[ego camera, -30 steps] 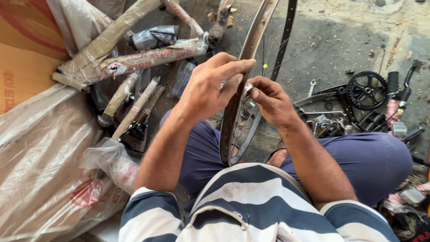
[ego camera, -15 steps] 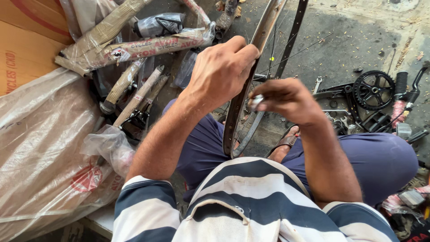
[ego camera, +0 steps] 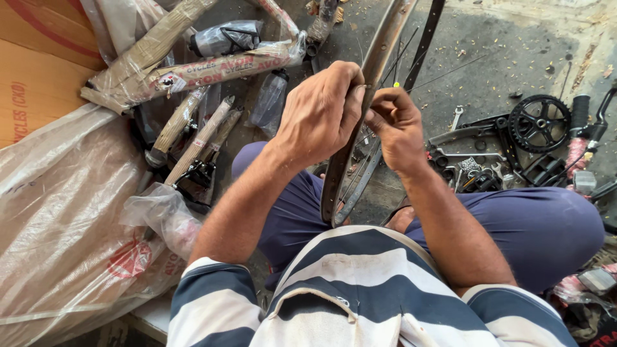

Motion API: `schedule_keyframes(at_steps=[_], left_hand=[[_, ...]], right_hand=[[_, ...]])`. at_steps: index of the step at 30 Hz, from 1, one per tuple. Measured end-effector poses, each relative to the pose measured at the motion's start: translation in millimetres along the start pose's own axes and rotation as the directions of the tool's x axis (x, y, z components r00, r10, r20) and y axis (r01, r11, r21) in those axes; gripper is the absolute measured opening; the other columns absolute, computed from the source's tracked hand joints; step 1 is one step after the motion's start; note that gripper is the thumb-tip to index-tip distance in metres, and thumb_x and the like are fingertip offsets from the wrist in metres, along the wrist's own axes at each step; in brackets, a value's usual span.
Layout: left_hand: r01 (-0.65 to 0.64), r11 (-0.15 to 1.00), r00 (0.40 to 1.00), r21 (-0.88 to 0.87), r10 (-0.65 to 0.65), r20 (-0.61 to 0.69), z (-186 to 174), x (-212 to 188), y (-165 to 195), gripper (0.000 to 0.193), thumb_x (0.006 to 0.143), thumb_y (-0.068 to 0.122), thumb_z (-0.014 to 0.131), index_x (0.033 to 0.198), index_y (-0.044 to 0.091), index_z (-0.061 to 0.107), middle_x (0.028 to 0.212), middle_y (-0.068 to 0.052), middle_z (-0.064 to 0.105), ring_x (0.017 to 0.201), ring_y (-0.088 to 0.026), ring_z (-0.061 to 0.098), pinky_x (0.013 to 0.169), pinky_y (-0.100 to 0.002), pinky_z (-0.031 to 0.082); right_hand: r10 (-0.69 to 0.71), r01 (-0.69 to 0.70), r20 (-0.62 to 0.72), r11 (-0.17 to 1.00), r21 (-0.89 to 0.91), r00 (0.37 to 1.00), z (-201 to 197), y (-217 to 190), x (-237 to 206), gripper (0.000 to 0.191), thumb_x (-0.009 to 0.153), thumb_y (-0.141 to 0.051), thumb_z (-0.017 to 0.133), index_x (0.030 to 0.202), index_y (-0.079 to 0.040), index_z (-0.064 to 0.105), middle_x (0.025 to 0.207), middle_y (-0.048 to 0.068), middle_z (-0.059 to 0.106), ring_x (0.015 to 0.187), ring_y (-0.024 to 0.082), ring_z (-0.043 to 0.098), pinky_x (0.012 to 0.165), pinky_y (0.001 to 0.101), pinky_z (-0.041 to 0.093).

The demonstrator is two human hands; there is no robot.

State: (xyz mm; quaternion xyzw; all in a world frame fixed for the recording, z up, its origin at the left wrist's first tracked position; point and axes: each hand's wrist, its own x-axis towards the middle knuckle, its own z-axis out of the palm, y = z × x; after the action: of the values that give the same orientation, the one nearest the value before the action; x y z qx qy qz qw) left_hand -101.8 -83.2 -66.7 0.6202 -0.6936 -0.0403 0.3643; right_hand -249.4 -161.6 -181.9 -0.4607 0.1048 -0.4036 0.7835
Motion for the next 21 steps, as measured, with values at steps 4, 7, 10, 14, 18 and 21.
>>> schedule_keyframes(at_steps=[4, 7, 10, 14, 18, 21], left_hand=[[-0.037, 0.993, 0.998, 0.11, 0.043, -0.049, 2, -1, 3, 0.012, 0.105, 0.01, 0.063, 0.11, 0.006, 0.052, 0.093, -0.009, 0.058, 0.082, -0.028, 0.062, 0.076, -0.043, 0.047], [-0.055, 0.984, 0.997, 0.168, 0.062, -0.041, -1, -1, 6, 0.014, 0.103, 0.009, 0.063, 0.111, 0.005, 0.052, 0.099, -0.01, 0.06, 0.088, -0.029, 0.061, 0.08, -0.043, 0.047], [-0.063, 0.99, 0.995, 0.128, 0.072, -0.062, -4, 0, 14, 0.014, 0.104, 0.009, 0.063, 0.111, 0.006, 0.051, 0.101, -0.009, 0.059, 0.094, -0.03, 0.061, 0.084, -0.042, 0.048], [-0.056, 0.991, 0.993, 0.12, 0.067, -0.096, -1, 0, 18, 0.012, 0.105, 0.01, 0.061, 0.111, 0.006, 0.052, 0.102, -0.01, 0.061, 0.094, -0.029, 0.062, 0.084, -0.043, 0.048], [0.29, 0.921, 0.932, -0.26, -0.334, -0.144, 4, -5, -12, 0.008, 0.106, 0.013, 0.05, 0.109, 0.006, 0.053, 0.094, -0.01, 0.064, 0.075, -0.03, 0.061, 0.063, -0.043, 0.05], [0.534, 0.845, 0.825, -0.046, -0.531, -0.194, 11, -13, -46, 0.015, 0.106, 0.018, 0.05, 0.107, 0.004, 0.057, 0.085, -0.016, 0.07, 0.079, -0.037, 0.07, 0.077, -0.051, 0.054]], right_hand=[[0.011, -0.005, 0.04, 0.987, -0.161, 0.999, -1, 6, -7, 0.025, 0.116, -0.02, 0.061, 0.124, 0.002, 0.069, 0.092, -0.006, 0.056, 0.084, 0.0, 0.044, 0.079, 0.0167, 0.037], [0.042, -0.042, 0.193, 0.999, -0.003, 0.98, -3, 8, -7, 0.032, 0.115, -0.026, 0.055, 0.126, 0.001, 0.069, 0.094, -0.006, 0.058, 0.085, 0.001, 0.046, 0.076, 0.018, 0.038], [0.057, -0.029, 0.148, 0.982, -0.186, 0.987, -2, 10, -3, 0.029, 0.116, -0.024, 0.051, 0.121, 0.0, 0.066, 0.101, -0.005, 0.062, 0.094, 0.001, 0.052, 0.083, 0.0196, 0.045], [0.122, -0.169, 0.189, 0.952, 0.256, 0.974, 3, 11, -3, 0.025, 0.114, -0.02, 0.057, 0.122, 0.002, 0.067, 0.096, 0.001, 0.067, 0.083, 0.004, 0.061, 0.072, 0.0206, 0.049], [0.187, -0.261, 0.239, 0.905, 0.334, 0.953, -4, -3, -11, 0.031, 0.109, -0.023, 0.062, 0.123, 0.004, 0.069, 0.091, 0.004, 0.067, 0.078, 0.009, 0.065, 0.069, 0.0225, 0.052], [0.17, -0.183, 0.206, 0.982, 0.044, 0.964, -4, -8, -13, 0.03, 0.108, -0.023, 0.066, 0.121, 0.005, 0.068, 0.09, 0.008, 0.064, 0.078, 0.011, 0.061, 0.069, 0.0246, 0.049]])
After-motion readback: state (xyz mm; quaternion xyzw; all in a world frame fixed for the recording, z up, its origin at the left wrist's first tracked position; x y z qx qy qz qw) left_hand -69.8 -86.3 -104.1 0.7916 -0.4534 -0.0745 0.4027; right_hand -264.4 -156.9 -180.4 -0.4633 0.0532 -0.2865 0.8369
